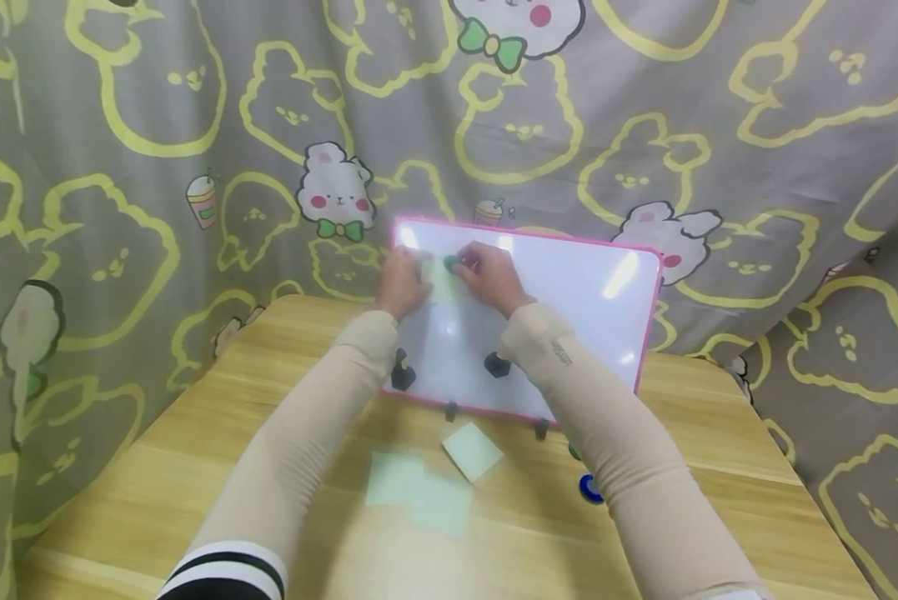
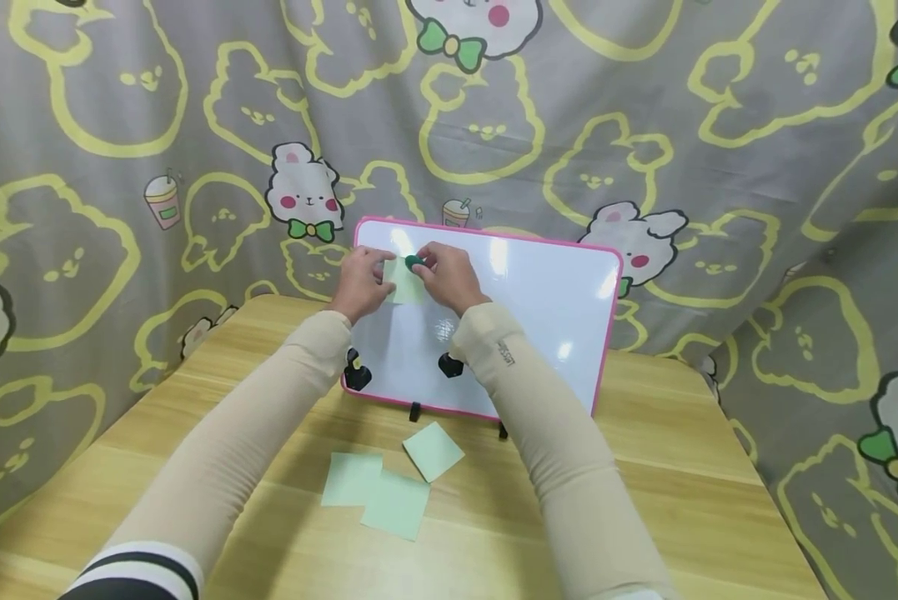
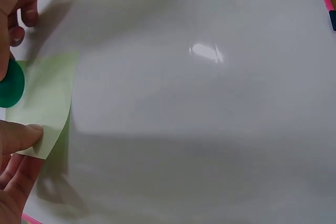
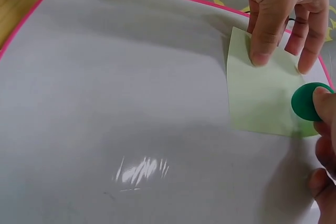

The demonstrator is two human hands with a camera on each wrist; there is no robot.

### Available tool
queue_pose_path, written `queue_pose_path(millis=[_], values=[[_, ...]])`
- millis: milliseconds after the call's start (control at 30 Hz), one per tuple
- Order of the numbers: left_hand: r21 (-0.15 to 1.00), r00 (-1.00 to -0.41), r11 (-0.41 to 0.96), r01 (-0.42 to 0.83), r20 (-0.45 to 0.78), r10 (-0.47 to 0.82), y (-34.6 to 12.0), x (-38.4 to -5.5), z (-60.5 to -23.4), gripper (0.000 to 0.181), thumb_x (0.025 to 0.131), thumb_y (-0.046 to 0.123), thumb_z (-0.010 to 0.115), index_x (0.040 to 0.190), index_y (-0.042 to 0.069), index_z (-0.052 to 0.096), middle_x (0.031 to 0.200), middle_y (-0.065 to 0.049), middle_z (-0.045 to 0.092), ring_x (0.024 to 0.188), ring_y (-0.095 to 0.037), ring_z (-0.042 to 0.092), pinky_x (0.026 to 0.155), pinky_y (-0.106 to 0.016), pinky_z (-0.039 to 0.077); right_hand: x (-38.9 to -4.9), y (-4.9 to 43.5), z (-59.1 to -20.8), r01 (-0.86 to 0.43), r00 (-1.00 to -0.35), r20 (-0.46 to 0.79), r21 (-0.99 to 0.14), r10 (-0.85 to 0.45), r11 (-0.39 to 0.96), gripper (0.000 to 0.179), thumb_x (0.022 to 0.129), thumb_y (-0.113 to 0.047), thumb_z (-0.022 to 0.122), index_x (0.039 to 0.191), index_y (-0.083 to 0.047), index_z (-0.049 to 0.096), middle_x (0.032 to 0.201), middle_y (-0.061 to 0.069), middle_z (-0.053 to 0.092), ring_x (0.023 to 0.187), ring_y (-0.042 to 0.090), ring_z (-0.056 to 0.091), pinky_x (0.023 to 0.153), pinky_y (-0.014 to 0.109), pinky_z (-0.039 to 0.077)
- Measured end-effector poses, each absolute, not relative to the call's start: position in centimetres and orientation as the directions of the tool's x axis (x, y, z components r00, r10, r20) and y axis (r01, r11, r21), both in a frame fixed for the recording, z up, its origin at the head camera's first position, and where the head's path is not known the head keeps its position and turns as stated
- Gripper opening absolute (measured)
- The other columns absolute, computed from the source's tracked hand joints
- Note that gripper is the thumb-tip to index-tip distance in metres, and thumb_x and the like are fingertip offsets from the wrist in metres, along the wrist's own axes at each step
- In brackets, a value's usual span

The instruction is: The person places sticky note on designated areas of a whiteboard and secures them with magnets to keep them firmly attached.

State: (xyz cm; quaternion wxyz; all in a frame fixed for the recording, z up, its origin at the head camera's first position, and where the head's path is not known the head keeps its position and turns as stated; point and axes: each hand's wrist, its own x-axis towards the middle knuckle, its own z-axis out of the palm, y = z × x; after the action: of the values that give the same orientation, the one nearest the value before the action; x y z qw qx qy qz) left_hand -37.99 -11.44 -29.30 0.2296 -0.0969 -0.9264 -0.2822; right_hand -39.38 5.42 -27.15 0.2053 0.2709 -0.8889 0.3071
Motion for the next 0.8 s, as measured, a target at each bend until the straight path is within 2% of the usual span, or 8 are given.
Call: queue_pose_path(millis=[200,333,500,800], values=[[0.442,-0.86,0.836,0.324,0.506,0.065,-11.16,-37.77,-29.04,0.049,0.071,0.001,0.069,0.119,0.007,0.059,0.101,-0.013,0.054,0.093,-0.025,0.047,0.089,-0.036,0.038,-39.72,4.83,-26.75,-0.608,-0.758,0.554,-0.407,-0.345,0.682,0.015,0.083,-0.022,0.065,0.092,-0.01,0.065,0.087,0.004,0.065,0.081,0.017,0.057,0.076,0.028,0.046],[0.425,-0.856,0.844,0.327,0.512,0.073,-11.09,-37.85,-28.95,0.048,0.071,0.001,0.068,0.118,0.006,0.059,0.099,-0.012,0.055,0.092,-0.025,0.048,0.089,-0.036,0.038,-39.81,4.6,-26.52,-0.581,-0.772,0.54,-0.388,-0.334,0.716,0.019,0.084,-0.023,0.065,0.096,-0.01,0.065,0.092,0.005,0.064,0.088,0.019,0.057,0.082,0.03,0.045],[0.414,-0.846,0.844,0.341,0.526,0.084,-11.06,-37.98,-28.87,0.047,0.07,-0.001,0.069,0.115,0.005,0.06,0.101,-0.012,0.058,0.095,-0.025,0.048,0.091,-0.035,0.037,-39.72,4.52,-26.28,-0.56,-0.777,0.536,-0.349,-0.33,0.752,0.023,0.084,-0.024,0.064,0.1,-0.008,0.065,0.095,0.007,0.062,0.09,0.021,0.055,0.083,0.033,0.044],[0.401,-0.845,0.847,0.348,0.525,0.099,-11.0,-38.06,-28.85,0.046,0.068,-0.001,0.069,0.114,0.004,0.06,0.105,-0.014,0.058,0.102,-0.028,0.048,0.098,-0.037,0.033,-39.44,4.49,-26.27,-0.534,-0.795,0.516,-0.344,-0.319,0.773,0.026,0.086,-0.024,0.062,0.105,-0.006,0.062,0.098,0.01,0.06,0.093,0.024,0.054,0.087,0.035,0.043]])
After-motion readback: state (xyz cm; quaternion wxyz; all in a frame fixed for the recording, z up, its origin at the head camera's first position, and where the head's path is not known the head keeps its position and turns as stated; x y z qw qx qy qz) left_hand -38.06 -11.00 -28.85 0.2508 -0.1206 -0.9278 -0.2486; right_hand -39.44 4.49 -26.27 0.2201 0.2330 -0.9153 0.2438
